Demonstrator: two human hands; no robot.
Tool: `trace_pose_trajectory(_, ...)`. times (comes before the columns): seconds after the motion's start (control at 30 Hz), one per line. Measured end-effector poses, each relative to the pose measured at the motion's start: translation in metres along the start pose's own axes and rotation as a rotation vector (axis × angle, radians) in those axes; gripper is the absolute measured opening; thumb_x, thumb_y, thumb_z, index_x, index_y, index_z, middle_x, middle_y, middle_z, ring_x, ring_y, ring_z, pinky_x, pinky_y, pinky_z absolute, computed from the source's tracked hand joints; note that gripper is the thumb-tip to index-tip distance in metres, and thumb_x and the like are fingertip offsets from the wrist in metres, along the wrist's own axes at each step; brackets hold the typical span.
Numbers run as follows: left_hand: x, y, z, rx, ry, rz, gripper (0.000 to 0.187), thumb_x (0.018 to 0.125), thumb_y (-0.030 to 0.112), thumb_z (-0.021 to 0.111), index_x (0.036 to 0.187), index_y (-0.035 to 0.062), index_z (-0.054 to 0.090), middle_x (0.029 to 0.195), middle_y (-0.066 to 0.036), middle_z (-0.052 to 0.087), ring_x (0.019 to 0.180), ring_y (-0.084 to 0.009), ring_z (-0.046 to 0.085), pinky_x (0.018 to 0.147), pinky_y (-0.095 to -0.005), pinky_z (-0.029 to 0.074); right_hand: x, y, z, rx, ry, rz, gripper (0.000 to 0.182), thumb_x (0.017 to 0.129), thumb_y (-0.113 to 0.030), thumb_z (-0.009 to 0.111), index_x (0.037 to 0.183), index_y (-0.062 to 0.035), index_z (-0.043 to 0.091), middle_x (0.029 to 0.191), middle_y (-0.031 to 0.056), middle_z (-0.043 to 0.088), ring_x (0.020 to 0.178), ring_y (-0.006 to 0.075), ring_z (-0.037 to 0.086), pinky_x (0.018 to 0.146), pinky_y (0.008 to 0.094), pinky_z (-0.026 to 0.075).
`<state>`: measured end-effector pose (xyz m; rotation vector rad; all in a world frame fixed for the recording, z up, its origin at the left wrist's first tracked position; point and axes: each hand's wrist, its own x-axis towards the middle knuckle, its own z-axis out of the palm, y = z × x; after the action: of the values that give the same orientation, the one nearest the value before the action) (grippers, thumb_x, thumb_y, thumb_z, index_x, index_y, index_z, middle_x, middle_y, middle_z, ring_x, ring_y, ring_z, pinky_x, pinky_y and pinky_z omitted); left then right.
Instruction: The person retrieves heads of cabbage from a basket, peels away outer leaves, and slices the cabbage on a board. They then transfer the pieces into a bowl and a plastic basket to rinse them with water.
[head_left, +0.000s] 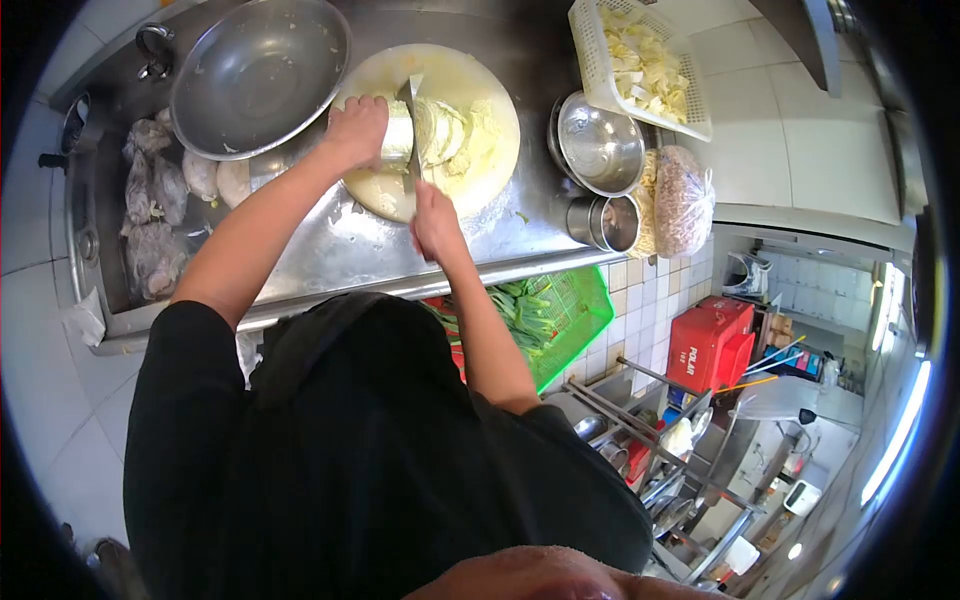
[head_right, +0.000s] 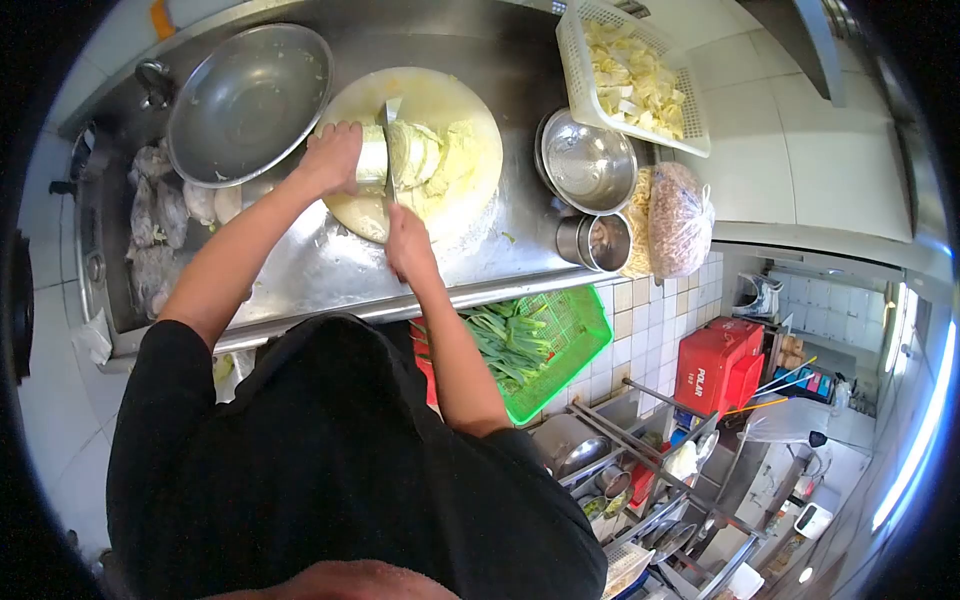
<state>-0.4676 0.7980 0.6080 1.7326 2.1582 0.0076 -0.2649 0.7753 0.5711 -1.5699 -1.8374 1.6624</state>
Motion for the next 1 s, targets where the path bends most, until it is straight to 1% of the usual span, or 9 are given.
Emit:
trace_pose_trajectory(0.13, -0.001, -0.003, 0.0, -0.041, -0.011, 0.0, 0.096, 0.052, 0.02, 0.095, 0.131, -0.0047, 0.044, 0.13, -0.02, 0.053, 0.126, -0.0358, 0.05, 0.102, -0.0545, 0.044, -0.082, 0.024, -0.029, -0.028, -0.078, 0.15, 0.051, 0.106, -0.042, 0.035, 0.097, 0.0025, 0.057, 0.057, 0.0109, 0.052, 0.048, 0.02, 0.054, 0.051, 0.0361, 0.045)
trace_pose_trajectory(0.23, 0.0, -0.031, 0.021, -0.1, 0.263, 0.108, 0.1, 0.053, 0.022, 0.095, 0.133, -0.0062, 0.042, 0.13, -0.021, 0.053, 0.126, -0.0366, 0.05, 0.103, -0.0503, 0.045, -0.114, -0.004, -0.049, 0.02, -0.078, 0.209, 0.049, 0.107, -0.041, 0.035, 0.095, 0.0016, 0.056, 0.057, 0.0081, 0.052, 0.047, 0.0183, 0.052, 0.049, 0.0347, 0.044)
trace_pose_trajectory(0.37, -0.011, -0.023, -0.01, -0.049, -0.071, -0.001, 0.097, 0.054, 0.025, 0.095, 0.13, -0.0074, 0.045, 0.129, -0.022, 0.054, 0.125, -0.0363, 0.052, 0.104, -0.0439, 0.046, -0.107, -0.044, -0.04, 0.146, 0.033, 0.052, 0.045, 0.107, -0.039, 0.035, 0.085, -0.0029, 0.051, 0.057, 0.0051, 0.049, 0.04, 0.0144, 0.046, 0.038, 0.0313, 0.038)
trace_pose_trajectory(0.53, -0.001, -0.024, 0.001, -0.03, -0.026, 0.003, 0.087, 0.056, 0.025, 0.094, 0.123, -0.0086, 0.049, 0.125, -0.023, 0.056, 0.123, -0.0358, 0.053, 0.103, -0.0396, 0.048, -0.075, -0.059, -0.022, 0.06, -0.007, 0.074, 0.047, 0.107, -0.039, 0.036, 0.113, 0.002, 0.057, 0.056, 0.0062, 0.05, 0.041, 0.0158, 0.049, 0.041, 0.0338, 0.041)
trace_pose_trajectory(0.67, -0.004, -0.023, 0.0, -0.044, -0.01, 0.004, 0.084, 0.057, 0.021, 0.093, 0.122, -0.009, 0.049, 0.123, -0.024, 0.056, 0.12, -0.0367, 0.054, 0.102, -0.0389, 0.048, -0.075, -0.054, -0.016, 0.088, 0.005, 0.108, 0.049, 0.107, -0.041, 0.035, 0.12, 0.0012, 0.056, 0.055, 0.0044, 0.048, 0.04, 0.0132, 0.047, 0.039, 0.033, 0.04)
trace_pose_trajectory(0.77, -0.003, -0.025, 0.003, -0.064, -0.001, -0.001, 0.083, 0.056, 0.017, 0.092, 0.122, -0.0082, 0.049, 0.122, -0.024, 0.056, 0.118, -0.0366, 0.055, 0.102, -0.0392, 0.048, -0.067, -0.058, -0.015, 0.032, -0.053, 0.167, 0.048, 0.107, -0.039, 0.035, 0.116, 0.0025, 0.058, 0.065, 0.0155, 0.059, 0.052, 0.0272, 0.059, 0.052, 0.0412, 0.049)
trace_pose_trajectory(0.83, -0.001, -0.026, 0.009, -0.034, 0.026, 0.021, 0.078, 0.058, 0.017, 0.09, 0.119, -0.0085, 0.05, 0.122, -0.024, 0.057, 0.116, -0.0367, 0.056, 0.1, -0.0394, 0.05, 0.004, 0.002, 0.017, -0.083, 0.084, -0.17, 0.047, 0.107, -0.04, 0.034, 0.107, 0.0014, 0.056, 0.06, 0.0128, 0.055, 0.043, 0.0234, 0.053, 0.044, 0.0377, 0.045)
trace_pose_trajectory(0.93, -0.005, -0.027, 0.008, -0.049, 0.05, 0.026, 0.075, 0.058, 0.015, 0.089, 0.118, -0.0075, 0.05, 0.121, -0.023, 0.058, 0.116, -0.0368, 0.057, 0.099, -0.04, 0.05, 0.033, -0.006, 0.04, -0.176, 0.106, -0.107, 0.05, 0.106, -0.041, 0.034, 0.109, 0.0027, 0.057, 0.061, 0.0162, 0.057, 0.041, 0.0254, 0.053, 0.041, 0.0387, 0.044)
trace_pose_trajectory(1.0, -0.004, -0.029, 0.01, -0.058, 0.06, 0.03, 0.077, 0.057, 0.014, 0.089, 0.12, -0.0074, 0.05, 0.122, -0.024, 0.057, 0.117, -0.0371, 0.056, 0.1, -0.0402, 0.049, 0.024, -0.015, 0.036, -0.121, 0.061, 0.02, 0.05, 0.106, -0.041, 0.033, 0.109, 0.0033, 0.058, 0.075, 0.0225, 0.059, 0.061, 0.0346, 0.055, 0.057, 0.0436, 0.044)
